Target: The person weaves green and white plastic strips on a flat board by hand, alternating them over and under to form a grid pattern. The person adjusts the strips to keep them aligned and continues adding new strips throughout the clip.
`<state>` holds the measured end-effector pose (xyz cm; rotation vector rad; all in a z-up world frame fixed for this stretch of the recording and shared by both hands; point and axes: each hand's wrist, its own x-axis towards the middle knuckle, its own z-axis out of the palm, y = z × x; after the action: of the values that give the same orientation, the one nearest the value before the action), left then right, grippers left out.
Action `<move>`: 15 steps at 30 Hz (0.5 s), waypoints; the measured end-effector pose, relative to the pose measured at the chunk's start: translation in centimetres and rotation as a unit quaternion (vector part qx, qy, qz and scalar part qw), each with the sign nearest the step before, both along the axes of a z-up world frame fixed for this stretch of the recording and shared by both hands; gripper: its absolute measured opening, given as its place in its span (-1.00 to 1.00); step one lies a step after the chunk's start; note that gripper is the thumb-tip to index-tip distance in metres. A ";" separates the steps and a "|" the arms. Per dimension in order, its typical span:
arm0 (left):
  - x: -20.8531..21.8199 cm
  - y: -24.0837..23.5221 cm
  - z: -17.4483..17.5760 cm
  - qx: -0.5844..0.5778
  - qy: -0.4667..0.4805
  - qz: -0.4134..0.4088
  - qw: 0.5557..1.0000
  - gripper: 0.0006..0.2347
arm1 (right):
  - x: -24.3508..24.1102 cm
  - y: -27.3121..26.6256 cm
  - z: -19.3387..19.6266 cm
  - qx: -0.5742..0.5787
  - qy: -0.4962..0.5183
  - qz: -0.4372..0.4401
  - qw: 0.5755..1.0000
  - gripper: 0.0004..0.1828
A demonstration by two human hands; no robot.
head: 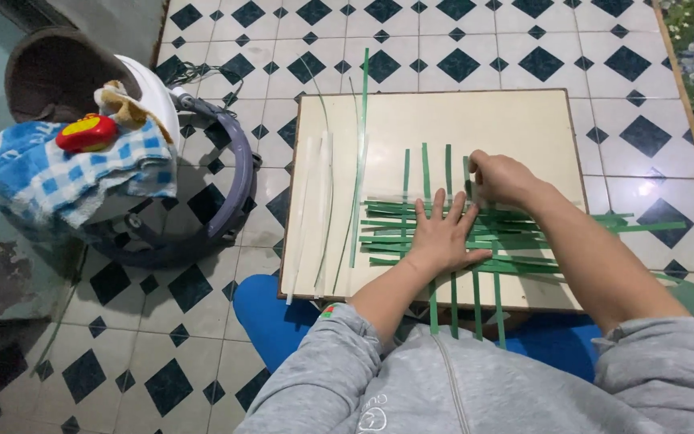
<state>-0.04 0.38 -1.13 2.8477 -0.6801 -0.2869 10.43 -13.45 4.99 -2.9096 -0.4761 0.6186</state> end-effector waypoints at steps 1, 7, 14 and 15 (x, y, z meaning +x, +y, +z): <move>0.0 0.0 0.1 0.000 -0.001 0.003 1.000 -0.22 | 0.1 0.0 0.3 0.000 -0.001 0.003 1.000 -0.56; 0.1 0.0 -0.5 -0.006 -0.014 -0.001 1.000 -0.20 | 0.0 -0.2 0.2 -0.018 -0.022 -0.009 1.000 -0.53; 0.0 -0.1 0.0 -0.008 0.003 -0.004 1.000 -0.20 | 1.5 -2.2 -1.4 0.017 -0.050 -0.063 0.997 -0.68; 0.0 0.0 0.3 -0.002 0.009 -0.002 1.000 -0.20 | 2.1 -2.8 -1.7 0.065 -0.068 -0.103 0.990 -0.72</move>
<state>-0.01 0.39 -0.85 2.8364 -0.6808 -0.3104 12.48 -16.24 3.30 -2.8378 -0.2169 0.3488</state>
